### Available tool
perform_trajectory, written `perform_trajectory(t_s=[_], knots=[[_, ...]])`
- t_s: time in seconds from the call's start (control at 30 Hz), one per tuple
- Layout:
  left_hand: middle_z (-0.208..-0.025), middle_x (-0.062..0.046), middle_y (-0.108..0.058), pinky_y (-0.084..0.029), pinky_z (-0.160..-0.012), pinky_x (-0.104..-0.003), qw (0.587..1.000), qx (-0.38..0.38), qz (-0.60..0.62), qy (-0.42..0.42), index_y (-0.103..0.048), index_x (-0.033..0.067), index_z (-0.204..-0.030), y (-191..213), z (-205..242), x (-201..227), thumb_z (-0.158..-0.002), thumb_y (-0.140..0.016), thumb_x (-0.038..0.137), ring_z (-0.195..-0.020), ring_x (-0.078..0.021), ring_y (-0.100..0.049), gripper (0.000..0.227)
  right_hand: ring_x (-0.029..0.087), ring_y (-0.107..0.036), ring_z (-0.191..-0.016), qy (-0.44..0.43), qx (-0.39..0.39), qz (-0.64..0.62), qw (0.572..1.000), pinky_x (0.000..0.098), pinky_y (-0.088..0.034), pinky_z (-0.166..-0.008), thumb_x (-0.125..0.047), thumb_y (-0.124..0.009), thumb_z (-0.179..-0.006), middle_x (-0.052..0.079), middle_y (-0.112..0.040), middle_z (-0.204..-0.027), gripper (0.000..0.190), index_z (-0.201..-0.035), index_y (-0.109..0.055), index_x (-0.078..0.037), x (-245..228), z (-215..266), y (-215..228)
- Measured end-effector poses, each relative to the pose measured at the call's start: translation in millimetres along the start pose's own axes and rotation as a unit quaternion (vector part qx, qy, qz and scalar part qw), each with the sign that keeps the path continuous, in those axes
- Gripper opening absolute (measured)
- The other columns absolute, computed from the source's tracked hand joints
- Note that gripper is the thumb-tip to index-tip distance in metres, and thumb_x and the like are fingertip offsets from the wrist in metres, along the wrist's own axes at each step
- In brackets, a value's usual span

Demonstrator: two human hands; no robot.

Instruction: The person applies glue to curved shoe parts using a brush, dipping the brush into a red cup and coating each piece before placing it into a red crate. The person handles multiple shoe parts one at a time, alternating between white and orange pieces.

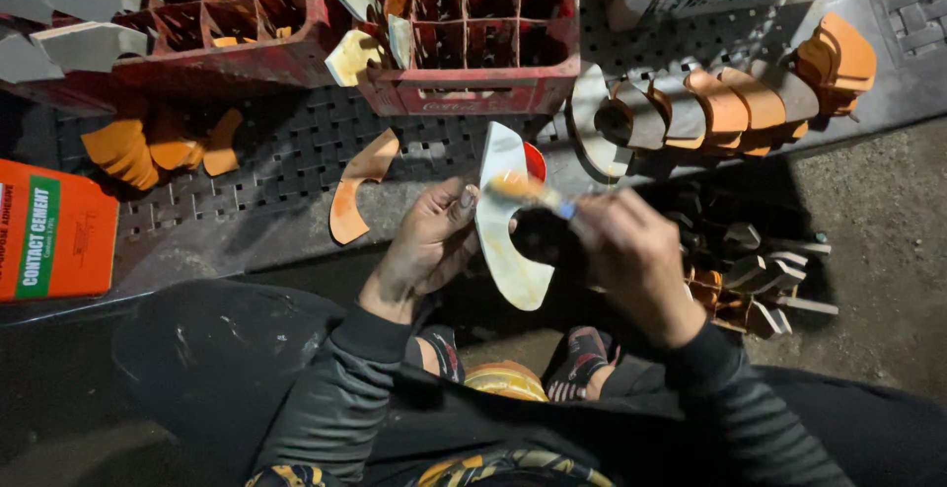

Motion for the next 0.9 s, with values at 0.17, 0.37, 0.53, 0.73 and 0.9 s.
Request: perform_trajectory(t_s=[0.17,0.37,0.53,0.73,0.9], knots=[[-0.123,-0.014,-0.070,-0.057,-0.100,-0.035,0.999,-0.006,0.033,0.021,-0.064,-0.0028,-0.131,-2.3,-0.7,-6.1,-0.111,-0.056,0.019,-0.110,-0.0206,-0.070,0.031,0.030,-0.067,-0.080,-0.030,0.033,-0.003,0.999,0.0369,-0.055,-0.069,0.003,-0.071,-0.092,0.014,-0.066,-0.093,0.018,-0.110,-0.070,-0.001,12.1,5.8,6.8],[-0.127,-0.018,-0.071,-0.058,-0.098,-0.037,0.998,-0.013,0.025,0.052,-0.061,-0.0038,-0.128,-14.7,7.4,-9.2,-0.110,-0.056,0.018,-0.108,-0.0232,-0.071,0.029,0.031,-0.067,-0.082,0.004,0.030,0.052,0.998,0.0379,-0.054,-0.070,-0.001,-0.071,-0.094,0.014,-0.067,-0.095,0.013,-0.106,-0.070,-0.004,21.1,2.0,6.9],[-0.115,-0.014,-0.071,-0.059,-0.091,-0.038,0.995,0.079,-0.052,0.041,-0.062,0.0009,-0.129,-0.3,18.5,3.2,-0.104,-0.059,0.021,-0.101,-0.0217,-0.071,0.033,0.031,-0.068,-0.087,-0.041,0.021,0.124,0.991,0.0374,-0.054,-0.075,-0.005,-0.072,-0.099,0.011,-0.067,-0.097,0.017,-0.115,-0.073,-0.007,38.0,-4.8,23.2],[-0.115,-0.009,-0.071,-0.052,-0.099,-0.029,0.966,0.118,-0.218,-0.070,-0.064,-0.0007,-0.115,31.8,21.4,44.5,-0.108,-0.068,0.013,-0.107,-0.0128,-0.066,0.016,0.031,-0.068,-0.082,-0.037,-0.100,0.151,0.983,0.0399,-0.053,-0.067,-0.015,-0.073,-0.096,0.010,-0.066,-0.090,0.020,-0.115,-0.068,-0.009,31.4,-11.8,-17.2],[-0.114,-0.005,-0.069,-0.051,-0.102,-0.030,0.962,0.124,-0.225,-0.089,-0.064,-0.0027,-0.114,34.3,22.5,44.5,-0.108,-0.070,0.010,-0.109,-0.0104,-0.063,0.015,0.031,-0.069,-0.083,-0.043,-0.170,0.163,0.971,0.0430,-0.052,-0.067,-0.018,-0.067,-0.097,0.009,-0.069,-0.091,0.021,-0.115,-0.061,-0.009,35.4,-17.7,-35.6]])
Point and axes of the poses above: each hand's wrist, its own z-axis away from the middle knuckle, its own y-axis out of the back of the hand, x = y × z, the point moved 9 cm from there along -z, towards the middle knuckle
